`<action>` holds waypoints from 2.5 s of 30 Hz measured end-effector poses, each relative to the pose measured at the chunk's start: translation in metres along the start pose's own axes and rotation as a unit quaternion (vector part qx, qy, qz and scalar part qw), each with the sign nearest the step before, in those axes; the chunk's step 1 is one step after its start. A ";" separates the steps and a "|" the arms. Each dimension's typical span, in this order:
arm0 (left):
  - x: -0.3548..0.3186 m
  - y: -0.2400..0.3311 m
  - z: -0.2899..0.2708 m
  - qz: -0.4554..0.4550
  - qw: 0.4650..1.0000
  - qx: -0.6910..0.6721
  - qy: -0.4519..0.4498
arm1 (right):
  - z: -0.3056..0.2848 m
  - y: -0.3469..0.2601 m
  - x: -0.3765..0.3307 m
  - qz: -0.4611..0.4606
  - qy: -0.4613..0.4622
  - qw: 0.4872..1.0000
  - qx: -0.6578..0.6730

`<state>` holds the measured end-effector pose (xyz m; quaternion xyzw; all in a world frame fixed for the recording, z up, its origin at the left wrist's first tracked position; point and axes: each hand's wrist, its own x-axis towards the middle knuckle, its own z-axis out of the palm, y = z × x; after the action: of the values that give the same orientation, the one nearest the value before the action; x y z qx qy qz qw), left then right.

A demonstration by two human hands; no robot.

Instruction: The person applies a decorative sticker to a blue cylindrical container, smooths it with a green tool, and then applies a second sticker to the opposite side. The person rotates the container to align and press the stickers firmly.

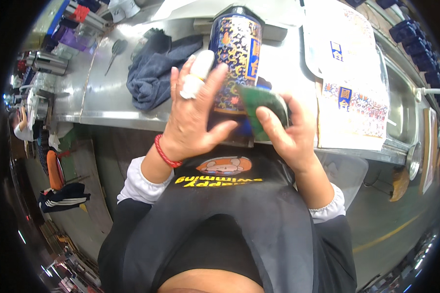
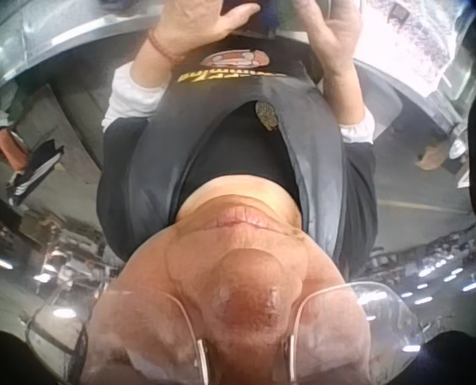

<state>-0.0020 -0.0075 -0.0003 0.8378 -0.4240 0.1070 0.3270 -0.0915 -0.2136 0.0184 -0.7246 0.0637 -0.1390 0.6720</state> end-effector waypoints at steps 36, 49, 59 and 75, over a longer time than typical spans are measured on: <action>-0.005 -0.022 0.019 0.016 0.995 -0.098 -0.016 | 0.001 0.041 0.007 0.048 0.036 0.992 0.109; 0.052 -0.030 -0.006 -0.013 0.996 -0.071 -0.043 | -0.002 0.037 0.008 0.054 0.032 0.994 -0.088; 0.071 -0.023 0.001 0.082 0.991 0.076 -0.079 | 0.002 0.040 0.011 -0.029 0.054 0.991 -0.115; 0.038 -0.011 -0.001 0.028 0.991 0.095 -0.087 | 0.004 0.037 0.010 0.006 0.043 0.998 -0.042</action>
<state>0.0303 -0.0269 0.0132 0.8586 -0.4625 0.0827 0.2051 -0.0769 -0.2162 -0.0176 -0.7452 0.1030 -0.1632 0.6383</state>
